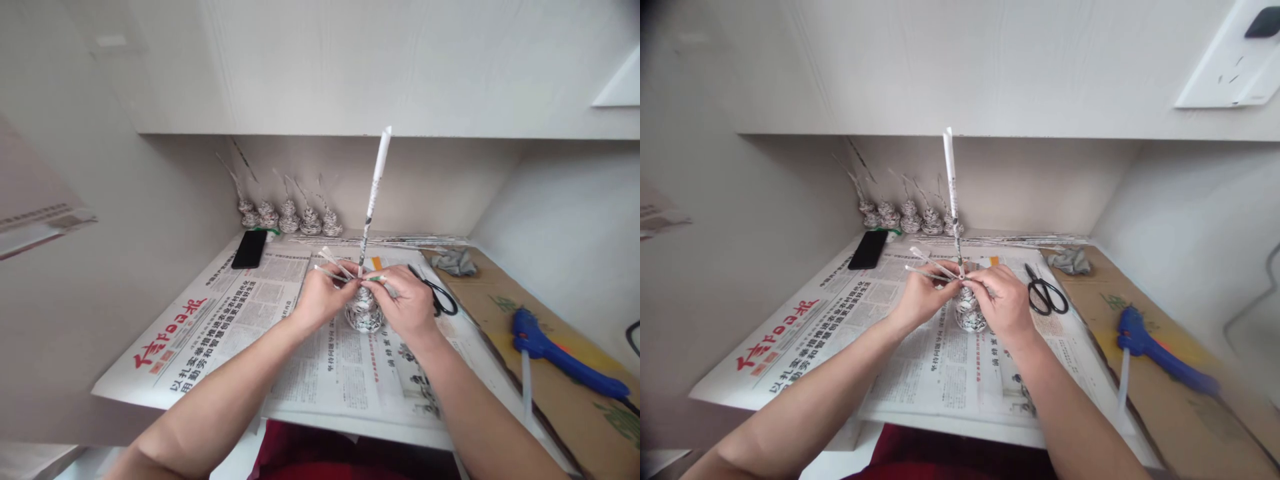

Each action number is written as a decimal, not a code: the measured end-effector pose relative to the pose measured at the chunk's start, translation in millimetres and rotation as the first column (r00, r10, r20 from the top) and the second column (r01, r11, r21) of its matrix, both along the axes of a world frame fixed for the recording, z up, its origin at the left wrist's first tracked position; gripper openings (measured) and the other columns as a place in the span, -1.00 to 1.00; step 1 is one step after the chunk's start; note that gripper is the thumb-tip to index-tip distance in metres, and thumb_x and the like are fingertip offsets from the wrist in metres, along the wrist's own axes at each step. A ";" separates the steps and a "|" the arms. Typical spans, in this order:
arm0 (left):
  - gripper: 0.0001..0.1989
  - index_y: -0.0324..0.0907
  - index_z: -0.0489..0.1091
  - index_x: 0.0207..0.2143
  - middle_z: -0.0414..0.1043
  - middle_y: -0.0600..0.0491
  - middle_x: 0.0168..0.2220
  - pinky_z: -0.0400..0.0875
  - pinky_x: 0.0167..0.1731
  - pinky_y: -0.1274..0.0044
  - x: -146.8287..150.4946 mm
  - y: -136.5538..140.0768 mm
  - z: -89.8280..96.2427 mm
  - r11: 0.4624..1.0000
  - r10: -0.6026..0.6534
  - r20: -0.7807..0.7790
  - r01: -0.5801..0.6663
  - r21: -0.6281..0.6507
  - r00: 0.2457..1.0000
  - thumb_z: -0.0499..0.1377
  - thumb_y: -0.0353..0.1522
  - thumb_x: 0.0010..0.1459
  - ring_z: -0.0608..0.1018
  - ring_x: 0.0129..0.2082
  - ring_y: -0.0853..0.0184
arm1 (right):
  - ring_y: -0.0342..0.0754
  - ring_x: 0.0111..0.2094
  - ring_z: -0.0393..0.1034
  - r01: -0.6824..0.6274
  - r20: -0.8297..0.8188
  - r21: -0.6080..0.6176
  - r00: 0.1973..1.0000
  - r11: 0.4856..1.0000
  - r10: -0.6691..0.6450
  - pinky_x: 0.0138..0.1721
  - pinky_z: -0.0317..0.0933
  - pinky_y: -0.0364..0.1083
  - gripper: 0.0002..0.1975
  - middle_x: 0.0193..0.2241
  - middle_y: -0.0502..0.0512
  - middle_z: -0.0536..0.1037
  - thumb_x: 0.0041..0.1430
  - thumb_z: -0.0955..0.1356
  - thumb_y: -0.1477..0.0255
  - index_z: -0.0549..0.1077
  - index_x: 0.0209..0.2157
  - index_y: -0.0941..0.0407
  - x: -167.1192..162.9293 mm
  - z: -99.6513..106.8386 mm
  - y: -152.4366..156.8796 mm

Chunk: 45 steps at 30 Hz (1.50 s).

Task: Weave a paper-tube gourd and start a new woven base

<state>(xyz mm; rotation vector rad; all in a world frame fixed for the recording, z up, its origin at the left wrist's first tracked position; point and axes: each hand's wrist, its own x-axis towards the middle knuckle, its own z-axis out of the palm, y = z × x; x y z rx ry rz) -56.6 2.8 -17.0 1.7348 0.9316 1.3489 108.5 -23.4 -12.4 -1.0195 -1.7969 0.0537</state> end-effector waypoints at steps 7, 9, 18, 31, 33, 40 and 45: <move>-0.82 -0.24 0.47 -0.26 0.57 0.00 -0.35 0.42 -0.36 0.57 -0.7 2.1 -0.6 0.999 -0.026 0.011 0.026 -0.040 1.000 0.25 -0.37 0.04 0.56 -0.37 0.36 | -0.01 -0.28 0.46 -0.058 -0.073 -0.174 0.996 0.983 0.046 -0.19 0.28 -0.04 -0.92 -0.35 0.04 0.57 0.18 0.36 0.36 0.50 -0.35 0.04 8.8 -1.4 5.1; -0.84 -0.23 0.47 -0.27 0.57 0.01 -0.35 0.42 -0.35 0.57 -0.7 1.2 0.8 0.999 -0.036 0.004 0.036 -0.024 0.999 0.25 -0.37 0.05 0.56 -0.36 0.36 | 0.00 -0.23 0.45 -0.055 -0.069 -0.163 0.997 0.985 0.044 -0.14 0.27 -0.03 -0.93 -0.30 0.05 0.57 0.18 0.35 0.37 0.48 -0.33 0.04 8.1 -0.3 3.8; -0.87 -0.25 0.45 -0.32 0.54 -0.02 -0.31 0.44 -0.28 0.54 0.7 -1.1 1.7 0.996 -0.064 0.056 0.067 -0.052 0.996 0.25 -0.36 0.06 0.56 -0.32 0.34 | 0.00 -0.27 0.44 0.067 0.041 -0.060 0.997 0.996 -0.064 -0.14 0.21 -0.02 -0.96 -0.34 0.05 0.56 0.19 0.34 0.39 0.44 -0.33 0.05 4.5 -1.0 3.2; -0.71 -0.24 0.49 -0.19 0.56 -0.07 -0.20 0.46 -0.15 0.46 -7.4 4.7 4.7 0.947 -0.301 0.043 0.304 -0.106 0.953 0.34 -0.37 -0.02 0.57 -0.20 0.27 | -0.18 -0.60 0.26 -0.300 -0.474 -0.532 0.880 0.792 0.015 -0.57 0.18 -0.16 -0.77 -0.55 -0.08 0.41 0.02 0.42 0.25 0.37 -0.40 0.09 12.6 1.9 9.4; -0.72 -0.24 0.50 -0.19 0.55 -0.07 -0.20 0.45 -0.14 0.47 -12.3 7.7 7.5 0.930 -0.347 0.009 0.346 -0.127 0.938 0.33 -0.41 -0.01 0.57 -0.21 0.29 | -0.18 -0.61 0.27 -0.319 -0.476 -0.545 0.879 0.775 0.027 -0.56 0.18 -0.16 -0.79 -0.55 -0.09 0.41 0.03 0.41 0.26 0.37 -0.40 0.09 14.2 2.7 8.9; -0.78 -0.23 0.53 -0.26 0.56 -0.03 -0.27 0.45 -0.18 0.48 -18.3 13.3 9.0 0.902 -0.410 0.016 0.408 -0.140 0.912 0.33 -0.41 -0.03 0.57 -0.26 0.33 | -0.15 -0.55 0.33 -0.238 -0.380 -0.550 0.925 0.800 0.014 -0.48 0.21 -0.13 -0.88 -0.52 -0.06 0.45 0.06 0.38 0.34 0.40 -0.38 0.08 13.9 -1.1 7.7; -0.86 -0.24 0.53 -0.34 0.55 -0.02 -0.33 0.44 -0.22 0.50 -15.5 8.5 11.1 0.907 -0.410 -0.014 0.406 -0.109 0.912 0.33 -0.40 -0.01 0.56 -0.32 0.35 | -0.14 -0.53 0.30 -0.157 -0.276 -0.486 0.961 0.860 0.020 -0.51 0.15 -0.16 -0.91 -0.52 -0.04 0.45 0.09 0.36 0.36 0.42 -0.38 0.09 7.0 2.9 -0.8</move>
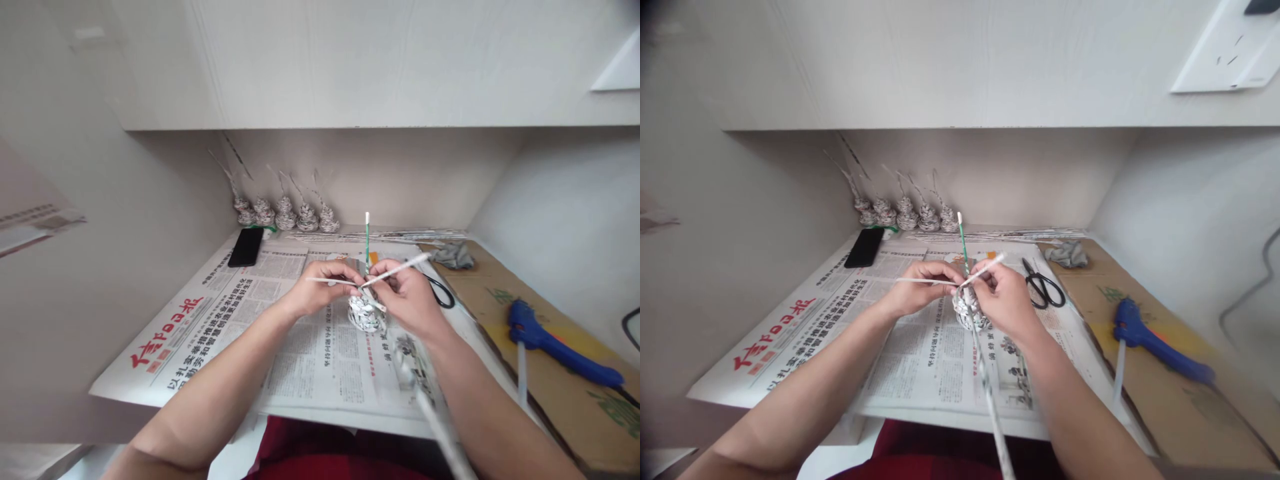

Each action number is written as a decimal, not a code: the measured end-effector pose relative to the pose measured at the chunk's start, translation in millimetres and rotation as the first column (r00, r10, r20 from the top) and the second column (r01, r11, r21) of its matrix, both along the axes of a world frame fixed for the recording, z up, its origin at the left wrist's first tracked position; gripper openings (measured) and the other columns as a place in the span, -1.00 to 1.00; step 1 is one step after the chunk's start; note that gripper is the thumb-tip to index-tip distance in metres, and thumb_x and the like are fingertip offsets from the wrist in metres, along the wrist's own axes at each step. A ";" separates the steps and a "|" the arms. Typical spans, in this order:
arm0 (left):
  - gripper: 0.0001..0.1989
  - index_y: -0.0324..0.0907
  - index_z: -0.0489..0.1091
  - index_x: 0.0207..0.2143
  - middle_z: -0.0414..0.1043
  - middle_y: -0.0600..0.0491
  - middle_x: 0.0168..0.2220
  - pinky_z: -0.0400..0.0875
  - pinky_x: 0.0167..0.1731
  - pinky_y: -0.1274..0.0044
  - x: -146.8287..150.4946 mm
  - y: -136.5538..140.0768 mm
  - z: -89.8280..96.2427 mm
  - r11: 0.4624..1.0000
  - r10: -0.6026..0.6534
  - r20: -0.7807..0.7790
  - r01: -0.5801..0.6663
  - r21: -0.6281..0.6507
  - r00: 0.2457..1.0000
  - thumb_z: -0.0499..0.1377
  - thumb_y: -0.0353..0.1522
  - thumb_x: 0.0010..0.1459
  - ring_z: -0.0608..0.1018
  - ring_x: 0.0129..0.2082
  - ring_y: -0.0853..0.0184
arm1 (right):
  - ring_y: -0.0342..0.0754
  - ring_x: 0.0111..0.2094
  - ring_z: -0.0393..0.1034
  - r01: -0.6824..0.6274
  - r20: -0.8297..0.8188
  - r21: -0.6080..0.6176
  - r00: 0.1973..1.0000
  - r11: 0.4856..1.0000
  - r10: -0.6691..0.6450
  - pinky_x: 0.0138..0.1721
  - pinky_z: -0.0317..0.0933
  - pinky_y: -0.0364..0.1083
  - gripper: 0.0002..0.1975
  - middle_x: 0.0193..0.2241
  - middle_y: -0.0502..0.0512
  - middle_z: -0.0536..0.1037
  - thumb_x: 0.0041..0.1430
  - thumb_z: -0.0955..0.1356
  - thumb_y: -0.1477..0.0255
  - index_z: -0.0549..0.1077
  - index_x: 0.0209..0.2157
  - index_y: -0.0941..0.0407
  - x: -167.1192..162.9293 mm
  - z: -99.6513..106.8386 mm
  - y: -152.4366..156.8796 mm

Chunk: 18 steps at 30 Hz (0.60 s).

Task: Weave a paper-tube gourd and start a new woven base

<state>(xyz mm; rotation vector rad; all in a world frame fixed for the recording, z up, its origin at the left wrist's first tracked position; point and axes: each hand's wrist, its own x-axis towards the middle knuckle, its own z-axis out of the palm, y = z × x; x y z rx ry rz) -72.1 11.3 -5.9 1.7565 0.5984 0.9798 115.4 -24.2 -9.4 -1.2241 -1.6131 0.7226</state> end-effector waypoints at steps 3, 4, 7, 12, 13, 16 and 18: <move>-0.88 -0.25 0.53 -0.37 0.55 -0.04 -0.33 0.44 -0.22 0.50 1.3 -4.6 2.9 0.998 0.003 -0.008 -0.003 0.061 1.000 0.33 -0.40 -0.01 0.55 -0.31 0.33 | -0.16 -0.55 0.26 0.041 0.050 0.056 0.998 0.998 -0.043 -0.54 0.11 -0.17 -0.90 -0.55 -0.05 0.42 0.10 0.36 0.36 0.43 -0.39 0.09 -4.2 2.2 -4.1; -0.89 -0.25 0.53 -0.37 0.55 -0.05 -0.33 0.44 -0.22 0.50 1.4 -6.2 3.9 0.995 0.024 -0.012 -0.023 0.098 1.000 0.33 -0.40 0.00 0.55 -0.31 0.33 | -0.15 -0.54 0.28 0.037 0.041 0.068 0.998 0.997 -0.040 -0.53 0.12 -0.17 -0.90 -0.54 -0.04 0.42 0.11 0.36 0.36 0.43 -0.39 0.10 -5.2 2.6 -4.5; -0.91 -0.25 0.53 -0.36 0.55 -0.05 -0.32 0.43 -0.19 0.50 1.0 -9.6 6.6 0.967 0.082 0.001 -0.080 0.240 0.997 0.31 -0.41 0.03 0.56 -0.29 0.33 | -0.14 -0.50 0.32 0.019 -0.008 0.110 1.000 0.994 -0.019 -0.49 0.18 -0.18 -0.89 -0.52 -0.02 0.45 0.14 0.35 0.36 0.43 -0.38 0.11 -7.4 2.1 -3.5; -0.92 -0.26 0.54 -0.38 0.55 -0.04 -0.35 0.42 -0.21 0.51 -0.7 -9.4 8.6 0.937 0.142 0.000 -0.135 0.321 0.990 0.31 -0.42 0.03 0.56 -0.32 0.34 | -0.14 -0.50 0.36 0.041 -0.035 0.159 0.999 0.987 -0.035 -0.48 0.21 -0.19 -0.93 -0.50 -0.01 0.49 0.10 0.37 0.42 0.46 -0.35 0.12 -11.2 -1.9 -1.6; -0.92 -0.26 0.53 -0.39 0.55 -0.03 -0.36 0.42 -0.23 0.52 -0.9 -9.1 8.6 0.937 0.159 -0.007 -0.148 0.317 0.987 0.32 -0.41 0.02 0.56 -0.34 0.35 | -0.14 -0.49 0.38 0.039 -0.055 0.154 0.998 0.987 -0.030 -0.47 0.22 -0.19 -0.93 -0.48 0.00 0.50 0.10 0.37 0.42 0.46 -0.34 0.11 -12.0 -2.5 -1.8; -0.89 -0.26 0.52 -0.42 0.54 0.01 -0.41 0.39 -0.29 0.56 -1.3 -8.9 7.8 0.936 0.190 -0.026 -0.173 0.308 0.982 0.35 -0.40 -0.02 0.54 -0.39 0.38 | -0.13 -0.47 0.40 0.024 -0.101 0.126 0.995 0.992 -0.011 -0.44 0.25 -0.18 -0.93 -0.46 0.02 0.53 0.10 0.36 0.42 0.47 -0.36 0.11 -13.9 -3.1 -2.6; -0.88 -0.26 0.51 -0.42 0.52 0.03 -0.42 0.38 -0.32 0.58 -0.8 -9.9 6.8 0.941 0.177 -0.029 -0.161 0.298 0.984 0.36 -0.41 -0.04 0.52 -0.41 0.40 | -0.13 -0.48 0.39 0.023 -0.110 0.092 0.994 0.996 -0.013 -0.45 0.25 -0.17 -0.93 -0.48 0.01 0.52 0.08 0.37 0.41 0.47 -0.38 0.12 -14.4 -2.7 -2.9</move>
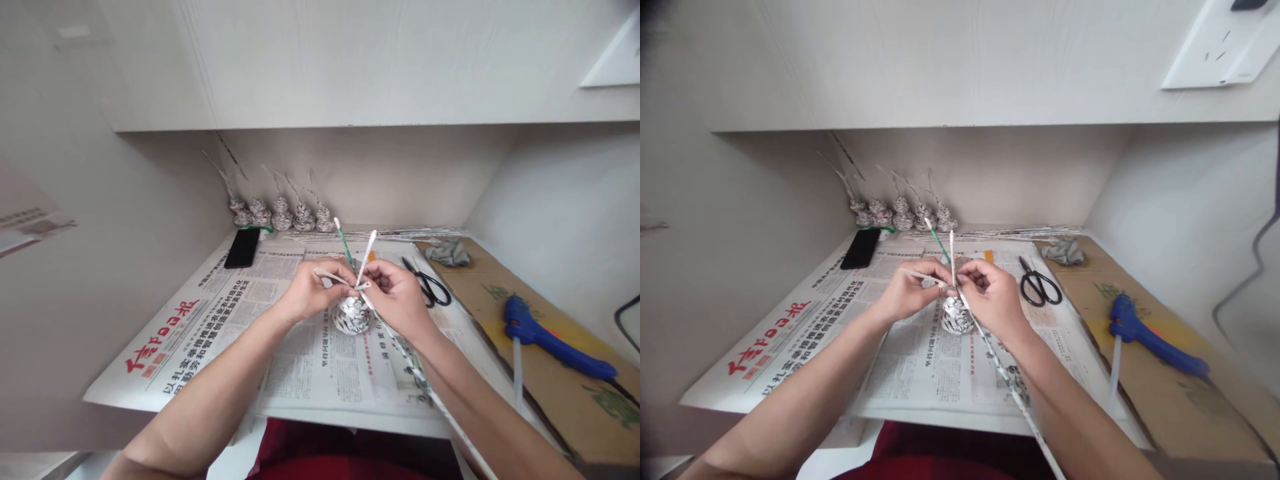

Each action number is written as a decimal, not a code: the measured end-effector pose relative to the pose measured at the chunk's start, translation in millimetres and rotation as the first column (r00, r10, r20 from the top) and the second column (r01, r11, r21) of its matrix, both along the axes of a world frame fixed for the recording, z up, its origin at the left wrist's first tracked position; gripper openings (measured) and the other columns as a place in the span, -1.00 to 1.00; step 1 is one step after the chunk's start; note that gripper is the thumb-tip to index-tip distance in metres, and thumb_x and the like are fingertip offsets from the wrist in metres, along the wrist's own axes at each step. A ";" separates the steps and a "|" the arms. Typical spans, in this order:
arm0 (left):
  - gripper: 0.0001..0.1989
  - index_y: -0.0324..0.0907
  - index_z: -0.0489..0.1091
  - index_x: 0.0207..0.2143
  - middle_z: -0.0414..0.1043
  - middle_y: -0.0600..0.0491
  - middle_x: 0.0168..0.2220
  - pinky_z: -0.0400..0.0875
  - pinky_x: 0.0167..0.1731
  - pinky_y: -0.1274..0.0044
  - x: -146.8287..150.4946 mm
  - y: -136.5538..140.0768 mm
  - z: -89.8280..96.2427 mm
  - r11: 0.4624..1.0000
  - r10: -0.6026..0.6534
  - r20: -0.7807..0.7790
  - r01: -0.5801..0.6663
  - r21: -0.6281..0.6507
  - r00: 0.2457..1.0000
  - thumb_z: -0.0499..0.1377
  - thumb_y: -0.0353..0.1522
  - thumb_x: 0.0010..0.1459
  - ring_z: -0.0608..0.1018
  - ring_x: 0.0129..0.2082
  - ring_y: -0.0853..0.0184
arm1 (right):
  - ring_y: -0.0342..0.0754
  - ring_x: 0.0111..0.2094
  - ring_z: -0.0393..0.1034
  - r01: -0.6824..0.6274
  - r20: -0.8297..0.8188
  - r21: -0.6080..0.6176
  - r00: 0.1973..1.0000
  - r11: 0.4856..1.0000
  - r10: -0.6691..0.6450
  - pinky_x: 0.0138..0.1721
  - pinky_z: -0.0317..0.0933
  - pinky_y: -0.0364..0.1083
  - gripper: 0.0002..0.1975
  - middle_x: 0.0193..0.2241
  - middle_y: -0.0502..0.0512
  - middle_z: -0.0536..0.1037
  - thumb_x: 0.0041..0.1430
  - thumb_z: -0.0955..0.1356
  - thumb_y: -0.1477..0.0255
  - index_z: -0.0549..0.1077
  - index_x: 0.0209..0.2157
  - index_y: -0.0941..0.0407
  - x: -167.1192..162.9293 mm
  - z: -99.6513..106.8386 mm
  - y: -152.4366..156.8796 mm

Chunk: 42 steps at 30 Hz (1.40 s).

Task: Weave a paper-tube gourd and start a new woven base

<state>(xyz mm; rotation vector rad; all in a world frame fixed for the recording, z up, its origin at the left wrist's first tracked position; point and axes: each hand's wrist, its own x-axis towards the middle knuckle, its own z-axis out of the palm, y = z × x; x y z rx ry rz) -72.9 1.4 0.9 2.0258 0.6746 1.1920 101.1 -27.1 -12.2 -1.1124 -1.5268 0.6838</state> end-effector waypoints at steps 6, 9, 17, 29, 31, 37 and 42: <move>-0.79 -0.26 0.41 -0.40 0.48 0.06 -0.44 0.36 -0.32 0.57 5.2 -5.0 -1.6 0.993 -0.043 0.012 0.044 -0.113 0.999 0.37 -0.39 -0.06 0.49 -0.42 0.41 | -0.14 -0.53 0.34 0.003 -0.024 -0.127 1.000 0.992 -0.006 -0.52 0.20 -0.19 -0.90 -0.57 -0.03 0.49 -0.05 0.44 0.44 0.49 -0.43 0.13 3.3 0.1 -0.8; -0.64 -0.23 0.30 -0.34 0.49 0.08 -0.45 0.37 -0.31 0.54 8.8 -6.3 -2.8 0.976 -0.022 0.059 0.034 -0.216 0.998 0.40 -0.40 -0.12 0.51 -0.42 0.39 | -0.13 -0.52 0.36 0.029 0.027 -0.119 0.999 0.992 -0.026 -0.51 0.21 -0.18 -0.91 -0.55 -0.02 0.52 -0.04 0.42 0.46 0.52 -0.40 0.11 5.5 1.5 -2.9; -0.54 -0.22 0.28 -0.34 0.52 0.06 -0.42 0.41 -0.32 0.51 13.7 -1.6 -9.5 0.927 0.019 0.163 0.043 -0.372 0.987 0.46 -0.39 -0.24 0.55 -0.40 0.35 | -0.07 -0.36 0.47 0.103 0.148 0.017 0.983 0.995 -0.105 -0.33 0.29 -0.13 -0.92 -0.38 0.04 0.60 0.03 0.39 0.46 0.55 -0.38 0.09 4.9 8.0 -11.0; -0.59 -0.27 0.48 -0.27 0.55 0.02 -0.35 0.43 -0.26 0.49 3.8 8.6 -14.4 0.802 -0.161 0.158 0.223 -0.554 0.974 0.46 -0.38 -0.23 0.55 -0.36 0.35 | -0.08 -0.38 0.48 -0.076 0.148 -0.113 0.985 0.991 0.092 -0.37 0.29 -0.14 -0.87 -0.36 0.04 0.61 0.09 0.36 0.42 0.55 -0.31 0.09 9.6 13.4 -12.8; -0.60 -0.28 0.49 -0.28 0.54 0.02 -0.36 0.42 -0.28 0.50 4.0 8.4 -14.2 0.819 -0.145 0.139 0.198 -0.538 0.980 0.46 -0.37 -0.24 0.54 -0.36 0.35 | -0.10 -0.40 0.46 -0.058 0.169 -0.102 0.983 0.993 0.075 -0.39 0.27 -0.15 -0.89 -0.38 0.02 0.60 0.09 0.36 0.43 0.54 -0.33 0.09 9.2 15.5 -14.4; -0.64 -0.30 0.49 -0.36 0.51 0.04 -0.43 0.39 -0.33 0.53 6.8 5.8 -11.2 0.852 -0.109 0.133 0.161 -0.498 0.985 0.46 -0.36 -0.25 0.50 -0.42 0.39 | -0.08 -0.31 0.43 0.004 0.312 0.114 0.949 0.993 -0.039 -0.28 0.26 -0.12 -0.88 -0.35 0.04 0.51 0.06 0.37 0.52 0.57 -0.39 0.05 10.7 20.8 -14.6; -0.67 -0.30 0.49 -0.39 0.48 0.04 -0.43 0.35 -0.36 0.54 5.6 4.3 -7.5 0.869 -0.145 0.074 0.163 -0.468 0.987 0.45 -0.33 -0.23 0.48 -0.42 0.39 | -0.10 -0.34 0.42 -0.064 0.194 0.064 0.980 0.996 0.050 -0.34 0.29 -0.13 -0.92 -0.33 0.05 0.46 0.06 0.39 0.50 0.56 -0.38 0.06 8.7 14.7 -12.3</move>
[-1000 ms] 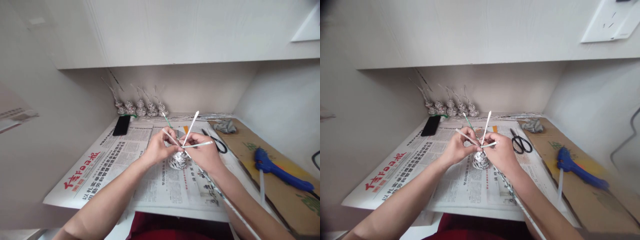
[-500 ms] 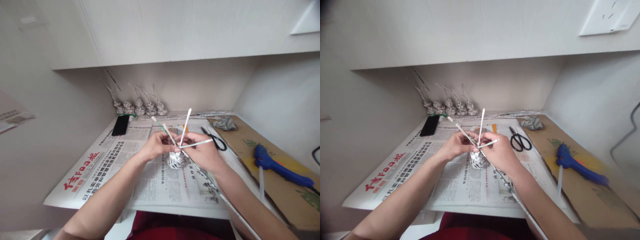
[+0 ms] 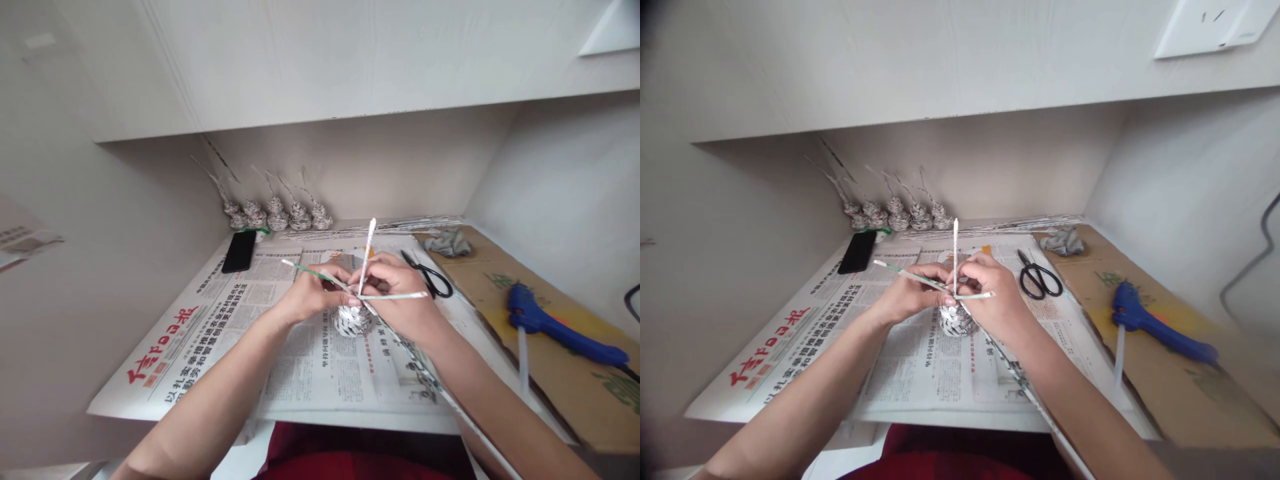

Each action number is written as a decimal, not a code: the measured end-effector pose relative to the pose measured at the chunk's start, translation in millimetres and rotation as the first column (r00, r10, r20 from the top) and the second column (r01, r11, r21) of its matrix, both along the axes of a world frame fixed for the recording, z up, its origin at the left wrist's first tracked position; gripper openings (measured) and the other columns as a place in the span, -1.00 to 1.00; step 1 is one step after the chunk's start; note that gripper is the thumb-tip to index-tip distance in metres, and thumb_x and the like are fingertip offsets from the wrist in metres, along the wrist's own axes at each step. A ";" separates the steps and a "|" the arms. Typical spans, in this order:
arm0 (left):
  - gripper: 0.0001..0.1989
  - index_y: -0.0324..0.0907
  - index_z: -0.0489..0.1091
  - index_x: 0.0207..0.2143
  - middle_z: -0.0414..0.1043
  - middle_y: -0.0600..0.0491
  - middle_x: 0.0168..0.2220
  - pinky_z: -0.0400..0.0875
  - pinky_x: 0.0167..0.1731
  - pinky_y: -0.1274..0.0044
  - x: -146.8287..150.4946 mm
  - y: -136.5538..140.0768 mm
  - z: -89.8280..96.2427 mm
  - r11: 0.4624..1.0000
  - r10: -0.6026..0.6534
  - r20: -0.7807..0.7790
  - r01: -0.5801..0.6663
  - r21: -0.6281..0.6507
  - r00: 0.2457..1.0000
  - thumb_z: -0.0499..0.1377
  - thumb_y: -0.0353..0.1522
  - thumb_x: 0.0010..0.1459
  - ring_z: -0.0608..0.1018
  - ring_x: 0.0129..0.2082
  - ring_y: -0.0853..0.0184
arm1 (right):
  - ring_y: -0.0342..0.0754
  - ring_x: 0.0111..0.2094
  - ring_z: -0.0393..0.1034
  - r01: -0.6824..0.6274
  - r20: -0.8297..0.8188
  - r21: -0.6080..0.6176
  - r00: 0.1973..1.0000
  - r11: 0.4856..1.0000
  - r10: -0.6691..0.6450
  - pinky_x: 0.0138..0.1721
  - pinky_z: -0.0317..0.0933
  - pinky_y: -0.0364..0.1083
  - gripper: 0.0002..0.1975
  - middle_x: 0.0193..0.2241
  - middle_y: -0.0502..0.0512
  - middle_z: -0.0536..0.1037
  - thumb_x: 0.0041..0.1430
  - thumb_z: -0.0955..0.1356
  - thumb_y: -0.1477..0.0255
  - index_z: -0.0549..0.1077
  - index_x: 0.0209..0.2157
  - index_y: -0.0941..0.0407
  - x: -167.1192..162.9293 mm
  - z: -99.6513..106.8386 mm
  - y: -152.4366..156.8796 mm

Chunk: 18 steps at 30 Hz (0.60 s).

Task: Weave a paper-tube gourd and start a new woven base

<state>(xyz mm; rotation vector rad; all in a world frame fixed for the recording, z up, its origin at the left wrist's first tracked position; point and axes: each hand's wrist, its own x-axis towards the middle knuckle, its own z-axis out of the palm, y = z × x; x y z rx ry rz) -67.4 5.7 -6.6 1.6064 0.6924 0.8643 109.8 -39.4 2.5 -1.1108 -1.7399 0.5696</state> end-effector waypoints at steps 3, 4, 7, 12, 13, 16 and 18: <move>-0.68 -0.29 0.45 -0.45 0.45 0.07 -0.46 0.33 -0.38 0.55 -0.7 0.3 0.4 1.000 -0.012 0.011 0.012 0.002 1.000 0.46 -0.34 -0.25 0.46 -0.44 0.41 | -0.14 -0.42 0.40 -0.085 -0.148 -0.102 0.987 0.991 0.069 -0.40 0.29 -0.14 -0.94 -0.39 0.02 0.48 0.06 0.42 0.43 0.51 -0.37 0.09 -1.4 -4.1 2.0; -0.68 -0.29 0.44 -0.48 0.44 0.09 -0.48 0.33 -0.39 0.56 -0.5 0.4 0.2 1.000 -0.021 0.029 0.021 -0.009 0.999 0.46 -0.34 -0.25 0.45 -0.45 0.42 | -0.15 -0.44 0.40 -0.133 -0.214 -0.147 0.972 0.980 0.099 -0.41 0.29 -0.15 -0.91 -0.41 0.01 0.49 0.06 0.42 0.41 0.49 -0.36 0.10 -1.2 -4.7 2.9; -0.71 -0.28 0.43 -0.51 0.44 0.09 -0.50 0.33 -0.39 0.55 0.4 0.4 -1.2 0.999 -0.041 0.065 0.040 0.004 0.997 0.45 -0.33 -0.22 0.46 -0.46 0.42 | -0.15 -0.44 0.42 -0.280 -0.401 -0.222 0.899 0.934 0.174 -0.41 0.30 -0.15 -0.86 -0.43 0.01 0.51 0.07 0.43 0.38 0.46 -0.33 0.12 1.3 -4.5 5.7; -0.76 -0.28 0.47 -0.50 0.49 0.05 -0.47 0.35 -0.33 0.52 1.5 -0.4 -2.0 0.995 0.001 0.050 -0.005 0.096 0.999 0.42 -0.31 -0.15 0.48 -0.42 0.39 | -0.16 -0.41 0.44 -0.298 -0.445 -0.254 0.881 0.920 0.162 -0.36 0.32 -0.14 -0.84 -0.40 0.00 0.53 0.04 0.45 0.39 0.46 -0.32 0.13 6.6 -2.7 8.7; -0.76 -0.28 0.47 -0.50 0.50 0.04 -0.47 0.36 -0.31 0.51 1.7 -0.5 -1.9 0.995 0.012 0.052 -0.017 0.101 0.999 0.42 -0.31 -0.14 0.49 -0.42 0.38 | -0.15 -0.39 0.45 -0.292 -0.432 -0.262 0.888 0.920 0.159 -0.34 0.33 -0.14 -0.84 -0.39 0.01 0.54 0.04 0.44 0.39 0.46 -0.31 0.13 7.5 -2.3 9.0; -0.75 -0.28 0.47 -0.51 0.53 0.01 -0.44 0.38 -0.27 0.47 2.7 0.2 -2.7 0.996 0.036 0.086 -0.043 0.082 0.996 0.42 -0.30 -0.15 0.52 -0.39 0.35 | -0.11 -0.33 0.47 -0.264 -0.369 -0.276 0.917 0.924 0.152 -0.27 0.35 -0.10 -0.81 -0.35 0.04 0.55 0.03 0.44 0.39 0.46 -0.29 0.14 10.5 0.0 9.1; -0.73 -0.28 0.45 -0.52 0.55 0.00 -0.42 0.39 -0.26 0.45 3.6 1.3 -4.1 0.997 0.050 0.119 -0.057 0.054 0.992 0.43 -0.29 -0.16 0.53 -0.38 0.33 | -0.09 -0.30 0.46 -0.243 -0.308 -0.273 0.939 0.931 0.155 -0.25 0.35 -0.09 -0.79 -0.33 0.06 0.55 0.01 0.44 0.40 0.46 -0.28 0.14 12.6 2.7 8.3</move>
